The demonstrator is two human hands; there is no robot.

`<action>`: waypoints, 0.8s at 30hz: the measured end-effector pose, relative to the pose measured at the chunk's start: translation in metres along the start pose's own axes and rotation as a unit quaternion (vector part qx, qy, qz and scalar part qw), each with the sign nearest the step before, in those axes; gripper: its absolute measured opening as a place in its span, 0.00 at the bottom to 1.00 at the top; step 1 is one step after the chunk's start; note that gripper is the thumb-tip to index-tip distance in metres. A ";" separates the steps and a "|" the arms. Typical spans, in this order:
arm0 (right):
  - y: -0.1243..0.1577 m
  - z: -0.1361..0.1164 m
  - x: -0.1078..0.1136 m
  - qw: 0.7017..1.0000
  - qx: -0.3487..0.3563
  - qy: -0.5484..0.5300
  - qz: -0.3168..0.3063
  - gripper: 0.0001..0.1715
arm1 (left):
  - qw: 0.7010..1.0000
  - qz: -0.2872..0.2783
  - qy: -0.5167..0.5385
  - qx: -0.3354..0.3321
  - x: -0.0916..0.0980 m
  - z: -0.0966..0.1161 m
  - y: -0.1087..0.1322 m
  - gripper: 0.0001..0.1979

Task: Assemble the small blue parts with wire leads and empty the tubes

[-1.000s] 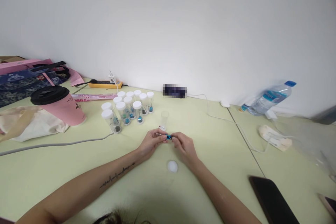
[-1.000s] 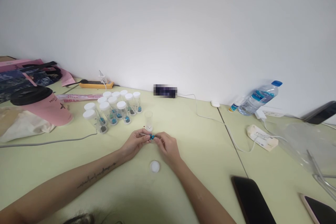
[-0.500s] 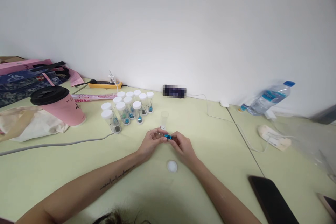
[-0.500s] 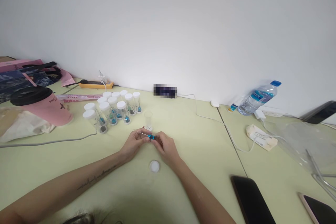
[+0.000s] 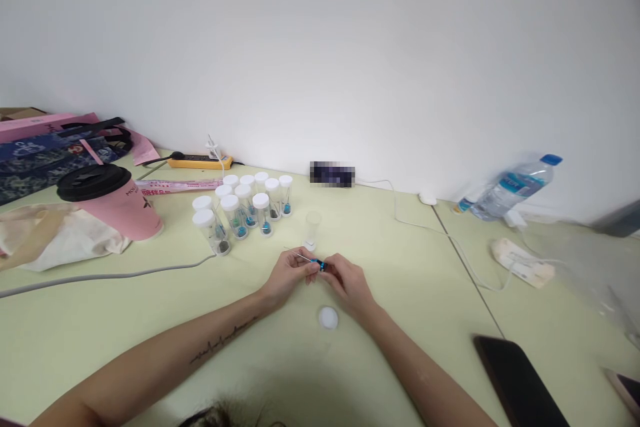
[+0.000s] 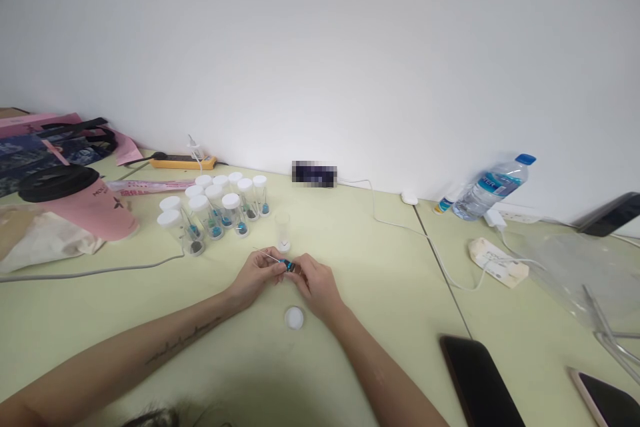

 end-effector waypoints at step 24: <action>-0.002 0.007 0.004 0.974 -0.096 -0.199 0.056 0.25 | 0.995 -0.044 -0.027 -0.087 -0.005 0.010 0.005 0.13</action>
Point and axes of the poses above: each hand's wrist, its own y-axis away from the middle knuckle, its own x-axis out of the back of the hand, z = x × y, the point moved 1 cm from there along -y, towards the middle knuckle, and after that the axes turned 10 degrees about -y, right-handed, at the moved point
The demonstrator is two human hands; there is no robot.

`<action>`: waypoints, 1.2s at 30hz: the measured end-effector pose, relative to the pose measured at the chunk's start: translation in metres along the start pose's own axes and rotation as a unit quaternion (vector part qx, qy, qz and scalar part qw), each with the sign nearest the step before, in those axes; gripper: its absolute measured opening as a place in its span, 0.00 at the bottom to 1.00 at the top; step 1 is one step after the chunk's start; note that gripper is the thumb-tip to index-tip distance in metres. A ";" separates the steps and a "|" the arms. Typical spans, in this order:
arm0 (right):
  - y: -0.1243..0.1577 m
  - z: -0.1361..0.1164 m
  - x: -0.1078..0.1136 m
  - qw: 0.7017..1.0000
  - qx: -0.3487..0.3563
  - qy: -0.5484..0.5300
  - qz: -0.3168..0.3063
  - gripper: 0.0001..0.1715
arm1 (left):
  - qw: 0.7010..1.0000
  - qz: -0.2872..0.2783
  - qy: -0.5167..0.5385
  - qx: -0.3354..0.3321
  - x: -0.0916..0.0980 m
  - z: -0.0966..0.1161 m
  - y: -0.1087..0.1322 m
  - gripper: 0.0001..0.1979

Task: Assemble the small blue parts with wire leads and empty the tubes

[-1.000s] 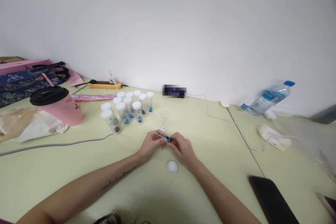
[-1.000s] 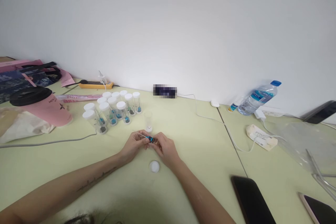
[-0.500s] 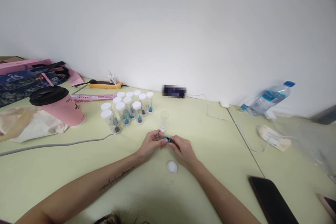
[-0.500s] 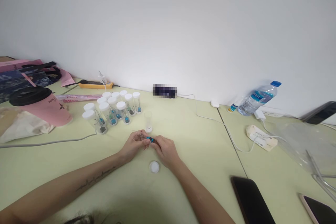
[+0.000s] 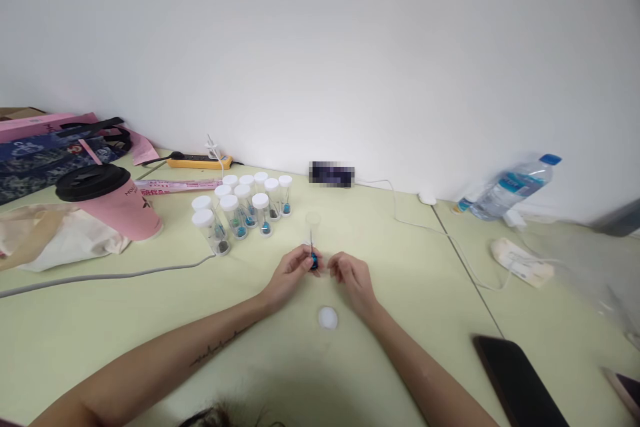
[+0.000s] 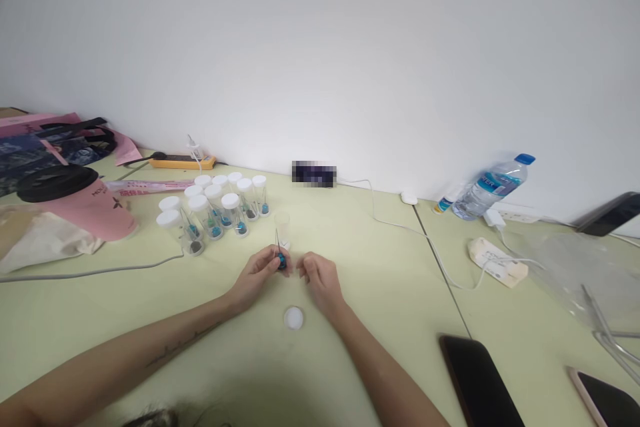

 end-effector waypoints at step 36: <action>-0.004 -0.002 0.006 0.978 -0.038 -0.076 0.189 0.14 | 0.951 0.251 -0.182 -0.014 0.016 -0.008 -0.003 0.13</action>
Point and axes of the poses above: each hand's wrist, its own y-axis away from the middle knuckle, its own x-axis out of the back of the hand, z = x × y, the point moved 1 cm from there along -y, towards the middle knuckle, and after that the axes turned 10 degrees about -y, right-handed, at the moved point
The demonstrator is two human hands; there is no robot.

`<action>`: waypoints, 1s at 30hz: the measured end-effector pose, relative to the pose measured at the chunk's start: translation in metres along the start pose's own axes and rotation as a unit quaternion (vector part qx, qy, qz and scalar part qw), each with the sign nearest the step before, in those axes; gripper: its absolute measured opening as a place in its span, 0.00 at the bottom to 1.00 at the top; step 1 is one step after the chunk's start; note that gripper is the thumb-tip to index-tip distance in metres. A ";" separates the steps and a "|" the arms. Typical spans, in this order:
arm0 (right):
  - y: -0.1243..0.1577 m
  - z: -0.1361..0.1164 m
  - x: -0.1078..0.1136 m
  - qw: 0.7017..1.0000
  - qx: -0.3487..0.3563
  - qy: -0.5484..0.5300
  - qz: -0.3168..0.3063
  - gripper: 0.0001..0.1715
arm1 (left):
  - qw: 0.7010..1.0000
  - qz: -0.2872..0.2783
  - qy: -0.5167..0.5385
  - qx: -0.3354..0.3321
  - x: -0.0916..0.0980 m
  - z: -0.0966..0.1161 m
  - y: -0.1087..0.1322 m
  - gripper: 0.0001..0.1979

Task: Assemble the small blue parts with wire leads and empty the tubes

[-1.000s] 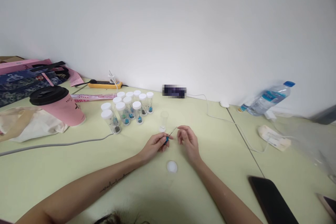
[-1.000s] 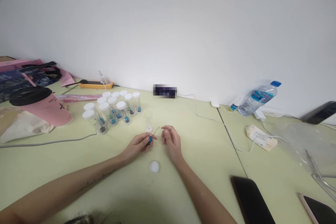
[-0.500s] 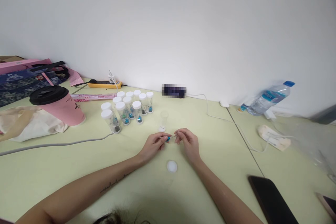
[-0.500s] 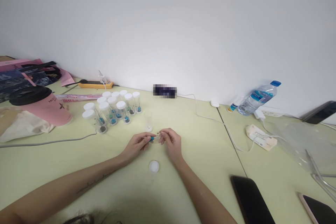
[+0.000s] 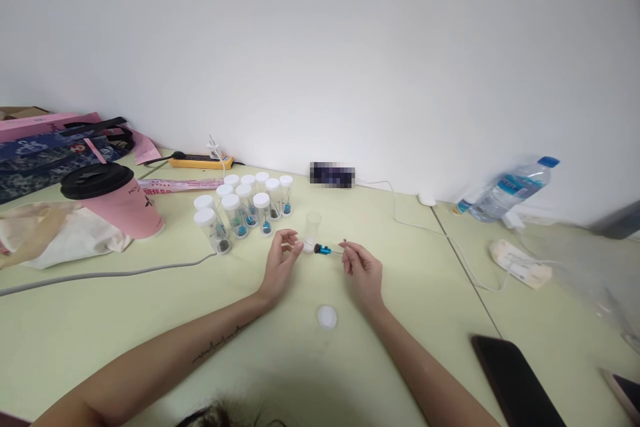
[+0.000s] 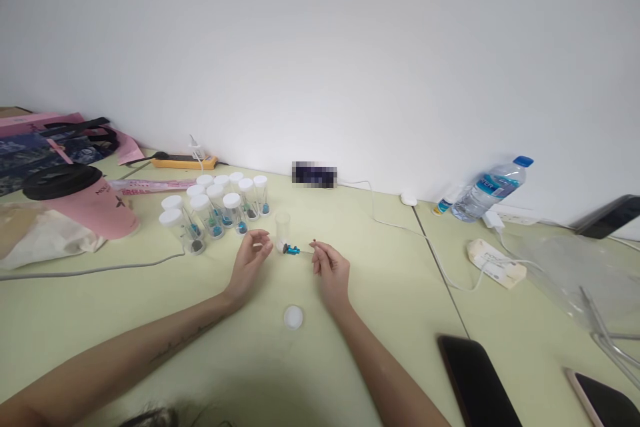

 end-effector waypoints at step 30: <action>-0.025 -0.065 0.011 0.983 0.152 0.104 0.023 0.11 | 0.999 -0.032 -0.009 -0.035 -0.014 -0.002 -0.023 0.18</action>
Point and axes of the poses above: each hand's wrist, its own y-axis away from the middle knuckle, its own x-axis out of the back of the hand, z = x × y, the point moved 1 cm from there along -y, towards the middle knuckle, and after that the axes turned 10 degrees about -y, right-handed, at the moved point
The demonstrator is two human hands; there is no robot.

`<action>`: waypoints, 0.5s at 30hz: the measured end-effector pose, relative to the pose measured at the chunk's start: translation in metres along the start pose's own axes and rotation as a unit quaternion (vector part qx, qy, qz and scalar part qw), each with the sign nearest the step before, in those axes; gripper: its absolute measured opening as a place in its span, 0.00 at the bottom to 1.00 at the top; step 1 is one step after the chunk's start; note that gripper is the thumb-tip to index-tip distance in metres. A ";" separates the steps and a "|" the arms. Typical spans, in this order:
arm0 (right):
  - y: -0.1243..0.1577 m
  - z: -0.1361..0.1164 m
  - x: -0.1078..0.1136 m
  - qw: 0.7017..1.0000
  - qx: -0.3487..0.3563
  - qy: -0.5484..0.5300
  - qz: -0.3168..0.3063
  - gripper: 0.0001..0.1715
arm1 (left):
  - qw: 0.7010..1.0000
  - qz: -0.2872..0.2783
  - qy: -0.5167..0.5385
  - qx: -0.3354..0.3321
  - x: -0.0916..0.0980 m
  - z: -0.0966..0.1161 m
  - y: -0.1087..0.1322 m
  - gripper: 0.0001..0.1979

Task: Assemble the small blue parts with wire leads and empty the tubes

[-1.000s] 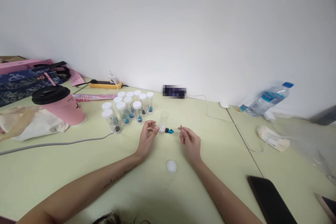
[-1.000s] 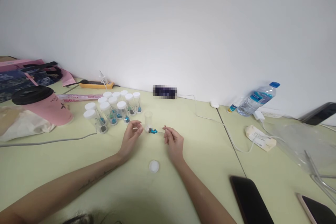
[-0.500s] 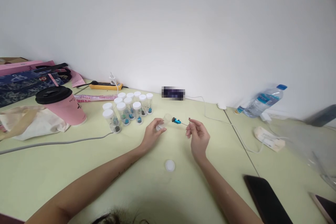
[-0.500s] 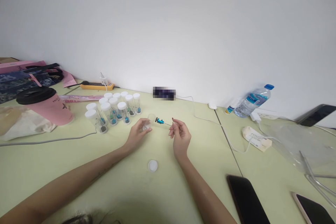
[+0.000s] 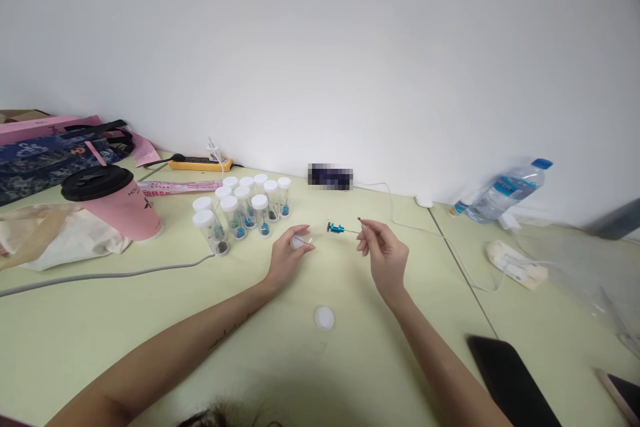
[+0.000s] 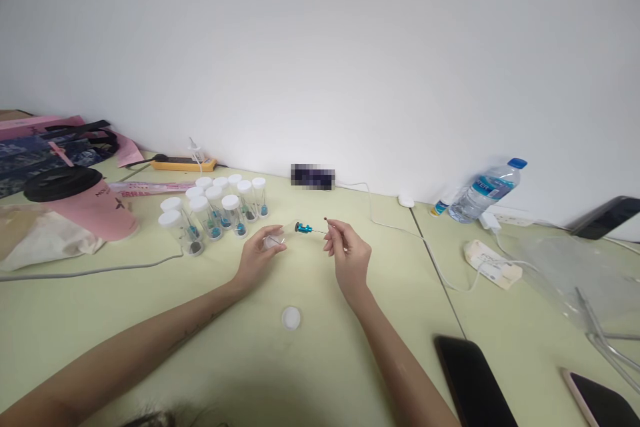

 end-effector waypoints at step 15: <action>-0.007 -0.004 0.005 0.955 0.080 0.191 -0.214 0.15 | 0.998 0.003 -0.055 -0.005 0.002 0.001 0.002 0.13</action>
Point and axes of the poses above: each hand's wrist, its own y-axis away from the middle knuckle, its own x-axis out of the back of the hand, z = x × y, the point moved 1 cm from there along -y, towards the middle knuckle, and after that the axes turned 10 degrees about -y, right-handed, at the moved point
